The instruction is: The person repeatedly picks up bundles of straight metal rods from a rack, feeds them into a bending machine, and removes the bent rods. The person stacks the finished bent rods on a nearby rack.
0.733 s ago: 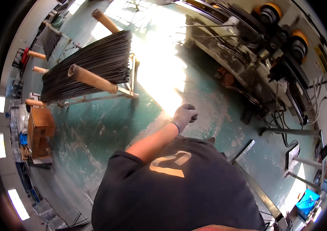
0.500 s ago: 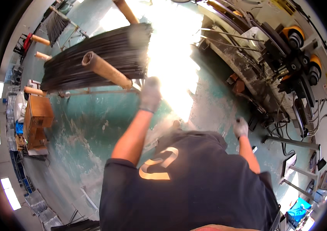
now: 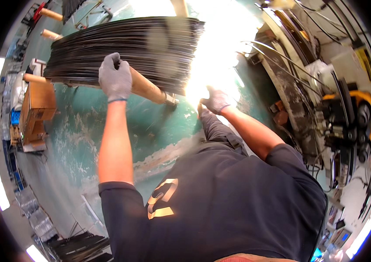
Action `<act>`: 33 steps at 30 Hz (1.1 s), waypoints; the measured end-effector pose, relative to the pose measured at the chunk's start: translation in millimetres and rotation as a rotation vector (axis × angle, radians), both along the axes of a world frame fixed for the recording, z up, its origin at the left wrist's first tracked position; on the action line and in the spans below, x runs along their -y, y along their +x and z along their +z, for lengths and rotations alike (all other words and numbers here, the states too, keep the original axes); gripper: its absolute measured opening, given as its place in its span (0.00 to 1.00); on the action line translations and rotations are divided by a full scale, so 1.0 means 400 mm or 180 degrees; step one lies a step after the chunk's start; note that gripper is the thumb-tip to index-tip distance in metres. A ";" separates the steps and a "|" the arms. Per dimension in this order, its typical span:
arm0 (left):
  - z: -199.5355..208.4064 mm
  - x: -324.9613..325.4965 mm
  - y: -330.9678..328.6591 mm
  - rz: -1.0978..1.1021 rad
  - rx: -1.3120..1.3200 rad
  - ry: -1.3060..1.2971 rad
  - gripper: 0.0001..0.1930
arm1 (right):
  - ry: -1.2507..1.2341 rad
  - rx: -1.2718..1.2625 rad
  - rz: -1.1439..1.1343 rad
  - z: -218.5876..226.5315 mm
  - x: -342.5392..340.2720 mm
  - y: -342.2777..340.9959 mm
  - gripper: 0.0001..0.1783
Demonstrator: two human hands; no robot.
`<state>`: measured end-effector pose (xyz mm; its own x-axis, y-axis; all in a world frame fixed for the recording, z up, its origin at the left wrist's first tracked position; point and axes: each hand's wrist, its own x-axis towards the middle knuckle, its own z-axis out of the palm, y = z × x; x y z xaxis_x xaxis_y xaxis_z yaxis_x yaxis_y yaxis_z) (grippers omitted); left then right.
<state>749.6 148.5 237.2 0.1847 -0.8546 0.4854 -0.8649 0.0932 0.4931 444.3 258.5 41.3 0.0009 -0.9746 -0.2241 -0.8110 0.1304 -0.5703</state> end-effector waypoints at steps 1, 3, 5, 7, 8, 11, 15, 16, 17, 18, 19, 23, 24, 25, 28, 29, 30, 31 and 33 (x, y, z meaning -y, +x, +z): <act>-0.015 0.013 -0.007 0.0048 0.0339 -0.0119 0.13 | -0.0228 0.0012 0.0162 -0.034 0.072 0.053 0.41; -0.060 0.037 -0.026 0.0053 0.0833 -0.0752 0.09 | 0.0159 0.0076 0.0577 0.010 0.233 0.143 0.47; -0.062 0.065 -0.049 0.0134 0.1098 -0.0938 0.08 | -0.0541 -0.0160 0.0366 -0.076 0.342 0.245 0.44; -0.065 0.081 -0.037 0.0033 0.1193 -0.0885 0.08 | -0.0581 -0.0236 0.0592 -0.109 0.422 0.313 0.38; -0.064 0.096 -0.033 0.0025 0.1231 -0.0903 0.08 | -0.0658 -0.0284 0.0737 -0.129 0.475 0.341 0.35; -0.066 0.118 -0.035 0.0021 0.1237 -0.0823 0.10 | -0.0933 -0.1132 0.0942 -0.235 0.546 0.440 0.27; -0.099 0.122 -0.019 0.0228 0.1349 -0.0728 0.13 | -0.0516 -0.1050 0.1369 -0.244 0.598 0.439 0.18; -0.104 0.131 -0.010 0.0124 0.1295 -0.0777 0.13 | -0.0351 -0.0960 0.1501 -0.237 0.622 0.430 0.16; -0.106 0.130 -0.011 0.0207 0.1345 -0.0722 0.13 | -0.0077 -0.0820 0.1540 -0.229 0.641 0.423 0.16; -0.108 0.123 -0.014 0.0279 0.1392 -0.0667 0.12 | 0.0202 -0.0684 0.1565 -0.221 0.656 0.416 0.16; -0.097 0.126 -0.018 0.0287 0.1468 -0.0629 0.12 | 0.0476 -0.0513 0.1525 -0.196 0.675 0.412 0.16; -0.107 0.127 -0.018 0.0353 0.1341 -0.0693 0.11 | 0.0965 -0.0546 0.1793 -0.148 0.744 0.403 0.15; -0.101 0.141 -0.015 0.0332 0.1355 -0.0741 0.11 | 0.1148 -0.0618 0.1898 -0.151 0.777 0.406 0.15; -0.085 0.148 -0.019 0.0252 0.1374 -0.0768 0.11 | 0.1222 -0.0591 0.1714 -0.164 0.797 0.402 0.16; -0.097 0.136 -0.008 0.0225 0.1274 -0.0880 0.13 | 0.1283 -0.0406 0.1848 -0.140 0.833 0.384 0.23; -0.095 0.127 -0.002 0.0204 0.1234 -0.0887 0.13 | 0.1425 -0.0254 0.1930 -0.018 0.836 0.369 0.25; -0.088 0.122 -0.001 0.0162 0.1150 -0.0882 0.13 | 0.1582 -0.0089 0.1976 0.054 0.830 0.355 0.27; -0.076 0.120 -0.004 0.0098 0.1070 -0.0874 0.12 | 0.1638 -0.0092 0.1986 0.036 0.840 0.350 0.33; -0.057 0.121 -0.012 -0.0051 0.0802 -0.0834 0.11 | 0.1396 -0.0403 0.2041 0.026 0.846 0.349 0.31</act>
